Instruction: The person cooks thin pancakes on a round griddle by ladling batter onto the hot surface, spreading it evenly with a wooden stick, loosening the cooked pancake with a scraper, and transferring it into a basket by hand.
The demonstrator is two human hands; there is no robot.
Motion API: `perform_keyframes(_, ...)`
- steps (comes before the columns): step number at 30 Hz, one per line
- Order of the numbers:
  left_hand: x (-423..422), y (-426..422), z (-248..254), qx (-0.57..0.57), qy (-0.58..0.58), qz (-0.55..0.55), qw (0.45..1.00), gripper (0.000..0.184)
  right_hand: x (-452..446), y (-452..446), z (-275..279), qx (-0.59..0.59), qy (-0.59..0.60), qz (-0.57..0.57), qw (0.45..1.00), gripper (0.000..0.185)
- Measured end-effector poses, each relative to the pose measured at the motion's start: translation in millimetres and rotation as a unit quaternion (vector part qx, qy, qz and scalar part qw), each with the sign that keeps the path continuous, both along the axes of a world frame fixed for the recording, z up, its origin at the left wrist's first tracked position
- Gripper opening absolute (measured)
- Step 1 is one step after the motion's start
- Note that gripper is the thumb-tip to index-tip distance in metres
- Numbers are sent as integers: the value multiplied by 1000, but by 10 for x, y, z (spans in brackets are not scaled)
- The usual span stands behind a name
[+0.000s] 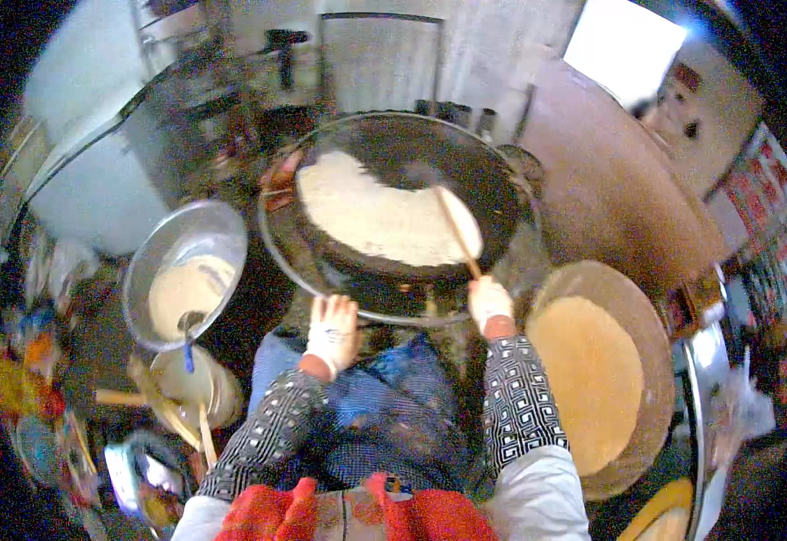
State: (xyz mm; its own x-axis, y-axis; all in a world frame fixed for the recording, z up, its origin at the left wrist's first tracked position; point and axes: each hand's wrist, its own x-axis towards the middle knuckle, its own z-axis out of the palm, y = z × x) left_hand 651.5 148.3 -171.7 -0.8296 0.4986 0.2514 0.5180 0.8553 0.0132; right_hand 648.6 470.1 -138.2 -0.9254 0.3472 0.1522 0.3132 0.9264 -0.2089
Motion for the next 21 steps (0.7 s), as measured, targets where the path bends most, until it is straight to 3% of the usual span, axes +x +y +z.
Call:
perform_keyframes(1, -5, -67, 48, 0, 17, -12, 1000, 46, -8, 92, -179, -6, 0, 73, 997, 33)
perform_keyframes(2, -107, -158, -210, 64, 78, -52, 994, 41, 106, 8, -159, 66, -69, 114, 989, 27)
perform_keyframes(3, -13, -61, 265, 31, -27, -33, 999, 42, 169, 73, -271, 71, -103, 119, 985, 23)
perform_keyframes(4, -60, -102, 82, 53, 46, -42, 997, 51, 123, 361, -726, 65, 32, 220, 973, 20)
perform_keyframes(5, 12, -80, 158, 38, 87, -39, 995, 54, 91, 484, -731, 82, 24, 153, 984, 20)
perform_keyframes(6, -14, 25, 407, 26, -91, -18, 995, 57, 63, 559, -637, 58, 13, 74, 995, 20)
perform_keyframes(7, -25, -11, 227, -45, -65, 5, 997, 62, 28, 552, -555, 22, 10, 31, 999, 20)
perform_keyframes(8, -278, -205, -482, -42, 2, 14, 999, 69, -4, 496, -494, 9, 13, 26, 1000, 21)
perform_keyframes(9, -188, -133, -169, -79, -80, 31, 993, 71, 51, 362, -256, -26, 10, 6, 1000, 24)
perform_keyframes(10, -212, -132, -211, -67, -96, 39, 992, 70, 67, 350, -373, 16, 45, 59, 997, 28)
perform_keyframes(11, -155, -125, -63, -63, -122, 47, 989, 69, 168, 218, -157, -80, 16, 47, 996, 30)
perform_keyframes(13, -282, -266, -307, -34, -92, 46, 994, 69, -131, 539, -970, -9, 33, 74, 997, 31)
perform_keyframes(15, -270, -285, -89, -71, -117, 66, 988, 63, -53, 480, -460, -63, -1, -31, 998, 32)
perform_keyframes(19, -348, -339, 1, -90, -136, 97, 982, 59, -47, 217, -426, -21, 13, 49, 999, 32)
perform_keyframes(21, -509, -463, -233, -87, -111, 93, 986, 58, 14, 258, -483, -42, -53, 45, 997, 30)
